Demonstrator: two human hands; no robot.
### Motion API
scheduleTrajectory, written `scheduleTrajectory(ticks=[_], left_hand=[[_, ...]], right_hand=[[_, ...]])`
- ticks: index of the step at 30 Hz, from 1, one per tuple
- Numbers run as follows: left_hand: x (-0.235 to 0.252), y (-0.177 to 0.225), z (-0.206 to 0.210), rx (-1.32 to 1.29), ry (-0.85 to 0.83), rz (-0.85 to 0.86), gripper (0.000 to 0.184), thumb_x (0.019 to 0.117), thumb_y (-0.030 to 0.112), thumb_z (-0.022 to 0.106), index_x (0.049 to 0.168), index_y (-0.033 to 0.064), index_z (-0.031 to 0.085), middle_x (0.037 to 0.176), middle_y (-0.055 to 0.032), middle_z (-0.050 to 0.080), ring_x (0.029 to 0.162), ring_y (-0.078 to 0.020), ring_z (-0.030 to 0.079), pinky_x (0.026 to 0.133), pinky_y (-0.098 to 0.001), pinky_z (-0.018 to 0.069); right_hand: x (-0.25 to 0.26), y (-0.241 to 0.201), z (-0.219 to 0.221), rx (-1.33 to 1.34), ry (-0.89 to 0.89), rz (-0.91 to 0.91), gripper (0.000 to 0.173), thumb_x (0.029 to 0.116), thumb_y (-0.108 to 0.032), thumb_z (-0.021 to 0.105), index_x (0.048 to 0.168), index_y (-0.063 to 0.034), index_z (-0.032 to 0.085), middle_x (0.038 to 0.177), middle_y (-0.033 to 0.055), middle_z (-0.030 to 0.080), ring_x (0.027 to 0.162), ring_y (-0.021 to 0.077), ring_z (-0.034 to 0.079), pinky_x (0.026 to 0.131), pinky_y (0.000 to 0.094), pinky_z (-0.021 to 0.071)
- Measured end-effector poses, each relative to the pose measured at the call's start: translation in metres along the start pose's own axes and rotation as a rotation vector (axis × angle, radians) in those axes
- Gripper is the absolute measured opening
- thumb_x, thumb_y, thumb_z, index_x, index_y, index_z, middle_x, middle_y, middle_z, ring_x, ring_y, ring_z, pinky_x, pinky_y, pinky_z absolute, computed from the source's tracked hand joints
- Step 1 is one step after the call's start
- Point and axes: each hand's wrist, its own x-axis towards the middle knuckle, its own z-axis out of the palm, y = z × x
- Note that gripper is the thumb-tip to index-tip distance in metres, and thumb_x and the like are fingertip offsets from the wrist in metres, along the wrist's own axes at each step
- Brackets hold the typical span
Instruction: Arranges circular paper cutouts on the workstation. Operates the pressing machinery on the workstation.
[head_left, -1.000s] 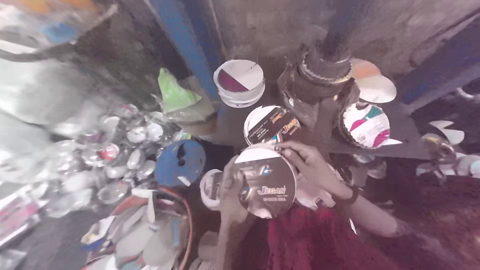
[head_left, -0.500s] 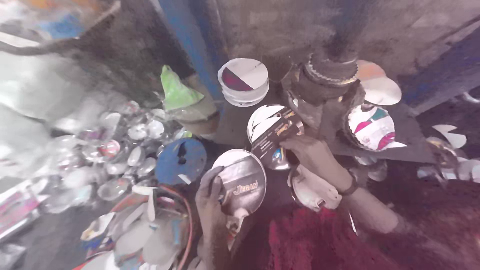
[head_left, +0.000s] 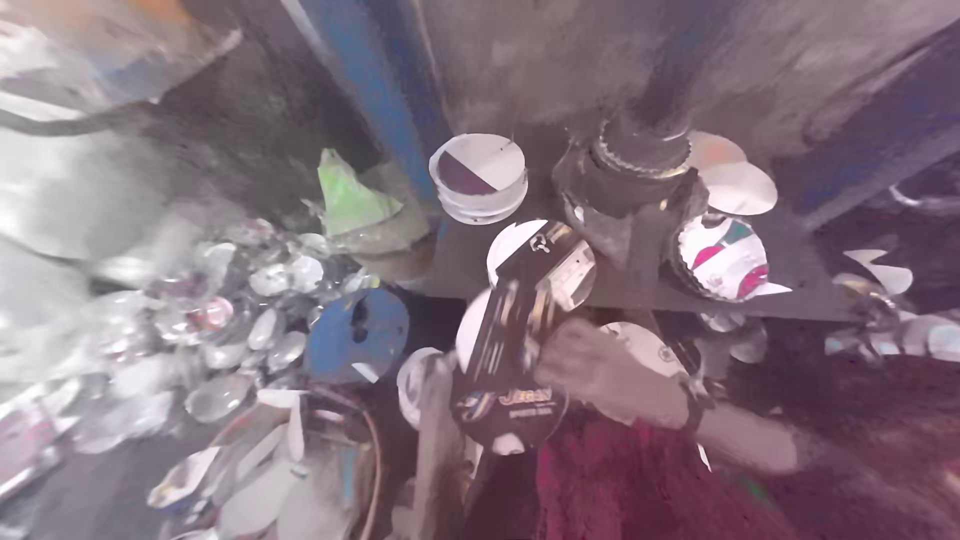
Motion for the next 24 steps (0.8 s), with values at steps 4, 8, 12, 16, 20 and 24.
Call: scheduleTrajectory(ticks=[4,8,12,16,20,24], left_hand=[[-0.005,0.001,0.033,0.048,-0.130,0.040,0.018,0.1007,0.003,0.047,0.100,0.0008,0.065,0.078,0.0086,0.067,0.070,0.0024,0.065,0.068,-0.0183,0.0572],[-0.008,-0.010,0.064,-0.024,-0.097,0.284,0.031,0.1007,0.002,0.043,0.128,-0.0114,0.048,0.122,-0.0072,0.061,0.104,-0.0028,0.062,0.091,-0.0210,0.0541],[-0.002,-0.004,0.108,-0.140,-0.065,0.377,0.035,0.1032,0.004,0.040,0.133,-0.0114,0.050,0.131,-0.0078,0.063,0.115,-0.0075,0.062,0.099,-0.0259,0.0526],[0.000,0.005,0.134,-0.082,-0.152,0.491,0.036,0.1000,0.019,0.056,0.127,-0.0058,0.053,0.128,-0.0028,0.062,0.116,-0.0044,0.060,0.099,-0.0238,0.0515],[-0.002,0.006,0.150,0.081,-0.152,0.525,0.038,0.0954,0.012,0.060,0.123,-0.0128,0.051,0.123,-0.0037,0.062,0.112,0.0040,0.058,0.096,-0.0154,0.0500],[-0.005,-0.008,0.163,0.153,-0.280,0.324,0.042,0.0907,0.005,0.058,0.125,-0.0180,0.047,0.122,-0.0113,0.060,0.109,0.0063,0.058,0.094,-0.0121,0.0482]], right_hand=[[-0.004,-0.031,-0.003,0.167,-0.177,0.145,0.019,0.1003,-0.026,0.061,0.105,-0.0143,0.075,0.099,0.0058,0.074,0.107,0.0257,0.069,0.106,0.0517,0.0452],[-0.014,-0.003,-0.032,0.213,-0.095,0.743,0.050,0.1041,-0.021,0.052,0.152,-0.0080,0.048,0.137,0.0173,0.061,0.112,0.0261,0.066,0.096,0.0434,0.0544],[-0.037,0.003,-0.020,0.365,0.451,0.690,0.037,0.1023,-0.007,0.040,0.130,0.0042,0.062,0.112,0.0079,0.070,0.085,-0.0042,0.060,0.075,0.0133,0.0503],[-0.046,0.016,-0.025,0.255,0.635,0.656,0.032,0.1087,-0.020,0.044,0.119,0.0039,0.064,0.090,-0.0003,0.065,0.076,-0.0080,0.055,0.070,0.0111,0.0484],[-0.061,0.025,-0.033,0.210,0.606,0.724,0.027,0.1069,-0.016,0.047,0.112,0.0035,0.064,0.083,0.0027,0.065,0.069,-0.0030,0.058,0.065,0.0147,0.0511],[-0.088,0.032,-0.055,0.183,0.540,0.829,0.021,0.1044,-0.008,0.048,0.106,0.0048,0.064,0.082,0.0087,0.066,0.066,0.0049,0.060,0.064,0.0195,0.0511]])
